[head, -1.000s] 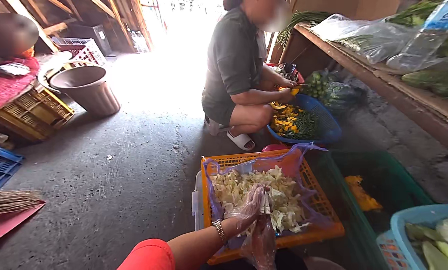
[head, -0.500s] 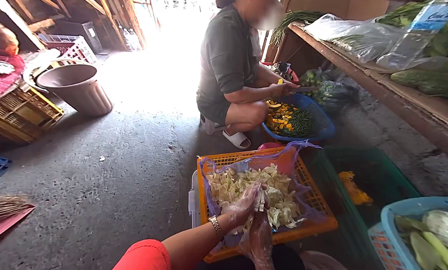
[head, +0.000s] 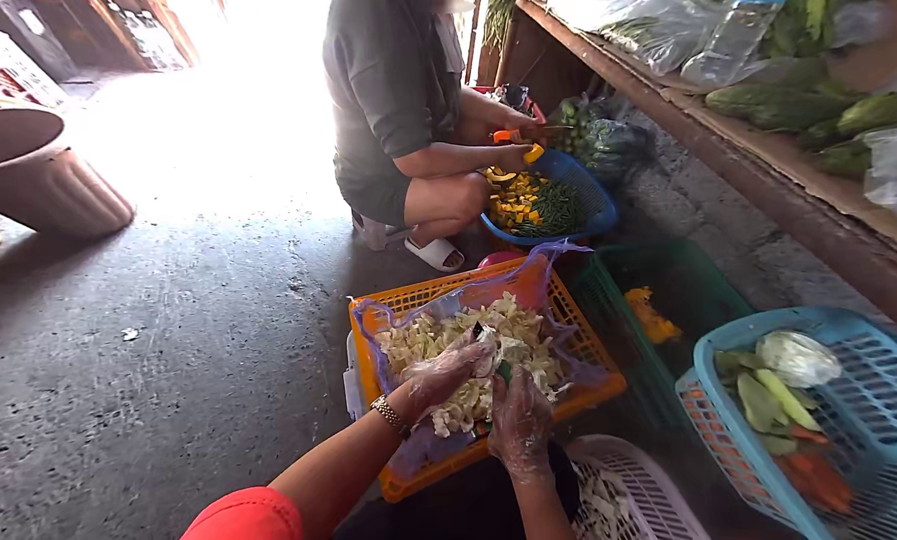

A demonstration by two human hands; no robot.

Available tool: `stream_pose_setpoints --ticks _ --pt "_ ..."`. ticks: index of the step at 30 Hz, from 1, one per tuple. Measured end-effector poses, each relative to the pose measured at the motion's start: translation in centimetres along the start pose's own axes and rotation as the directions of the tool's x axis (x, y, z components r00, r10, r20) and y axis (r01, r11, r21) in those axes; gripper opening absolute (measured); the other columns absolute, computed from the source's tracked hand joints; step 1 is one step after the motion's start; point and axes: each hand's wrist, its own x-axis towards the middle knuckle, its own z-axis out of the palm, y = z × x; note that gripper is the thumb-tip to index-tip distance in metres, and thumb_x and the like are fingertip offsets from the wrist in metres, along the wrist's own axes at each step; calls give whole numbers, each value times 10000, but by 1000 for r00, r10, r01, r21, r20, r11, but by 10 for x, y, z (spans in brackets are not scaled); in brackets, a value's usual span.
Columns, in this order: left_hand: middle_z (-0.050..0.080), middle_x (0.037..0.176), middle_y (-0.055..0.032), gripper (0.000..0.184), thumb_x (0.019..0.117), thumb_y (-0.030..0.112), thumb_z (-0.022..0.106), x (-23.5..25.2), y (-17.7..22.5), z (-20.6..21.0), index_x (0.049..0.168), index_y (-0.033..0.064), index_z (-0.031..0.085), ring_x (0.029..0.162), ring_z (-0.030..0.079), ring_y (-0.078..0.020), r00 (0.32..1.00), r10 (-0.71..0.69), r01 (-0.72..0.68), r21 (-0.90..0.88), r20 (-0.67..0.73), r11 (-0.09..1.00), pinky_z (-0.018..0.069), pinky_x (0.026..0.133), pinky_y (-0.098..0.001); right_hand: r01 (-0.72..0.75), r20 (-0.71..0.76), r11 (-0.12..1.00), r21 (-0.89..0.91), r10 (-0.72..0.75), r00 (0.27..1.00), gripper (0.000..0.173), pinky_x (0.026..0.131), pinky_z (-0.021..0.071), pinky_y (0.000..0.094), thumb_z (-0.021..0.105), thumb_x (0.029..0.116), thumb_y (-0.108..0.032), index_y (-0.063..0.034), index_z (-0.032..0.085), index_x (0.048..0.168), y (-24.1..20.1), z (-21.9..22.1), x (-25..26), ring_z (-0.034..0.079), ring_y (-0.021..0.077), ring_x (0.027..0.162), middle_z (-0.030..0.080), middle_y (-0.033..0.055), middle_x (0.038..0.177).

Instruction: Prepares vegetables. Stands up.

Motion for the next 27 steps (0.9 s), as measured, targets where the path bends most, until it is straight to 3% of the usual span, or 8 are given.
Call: stream_pose_setpoints --ticks 3,6,10,13,17,22,25,27 --pt "421 1526 -186 863 962 300 692 -1 -3 17 1599 51 166 1319 510 -191 967 -63 129 262 -247 957 463 1062 -336 6 -8 1000 -21 -7 1000 372 672 599 512 648 944 -210 97 699 1148 -1 5 -3 739 390 776 738 234 934" --pt "282 1608 -261 942 959 353 688 5 -16 23 1601 -18 107 1481 338 -273 945 11 146 453 -326 879 294 1209 -380 16 -60 999 -33 -18 998 337 624 599 468 637 950 -201 88 717 1104 0 12 -5 739 332 718 743 200 889" --pt "501 1434 -237 651 1039 289 566 8 -13 19 1531 -37 291 1292 534 -217 969 -1 136 529 -248 838 438 1089 -338 -30 -37 999 -38 29 999 308 636 595 464 670 939 -197 50 721 1115 3 8 -8 736 330 731 745 186 916" --pt "558 1345 -211 564 1080 305 475 1 0 -2 1530 2 321 1149 593 -202 970 -144 234 592 -197 771 492 987 -349 -244 99 969 -34 246 964 384 726 591 531 592 1013 -231 47 653 1270 2 -9 -2 733 394 843 725 235 1056" --pt "510 1437 -214 653 1067 428 474 -23 4 -58 1572 64 278 1249 556 -268 910 -224 406 633 -350 659 460 1044 -438 -281 -23 959 -25 281 959 373 688 590 516 594 1011 -246 60 680 1205 17 -10 3 737 394 825 733 228 1011" --pt "318 1600 -224 866 997 356 642 -17 17 -63 1619 75 110 1434 405 -303 919 -141 358 632 -367 687 387 1147 -452 -322 116 946 27 317 941 405 788 572 546 549 1036 -257 61 648 1267 9 -9 6 730 410 927 724 249 1083" --pt "346 1590 -209 698 1060 345 516 -13 24 -66 1610 71 185 1395 450 -280 944 -159 320 673 -291 667 423 1106 -432 -326 120 944 50 319 940 420 813 563 563 544 1043 -262 76 638 1274 11 -11 5 725 422 948 717 266 1097" --pt "478 1484 -183 528 1078 245 482 -11 25 -70 1558 85 332 1256 550 -232 954 -144 287 669 -262 686 483 1009 -383 -341 141 938 60 330 933 424 836 552 565 538 1045 -263 75 633 1284 13 -14 4 719 425 981 714 265 1119"
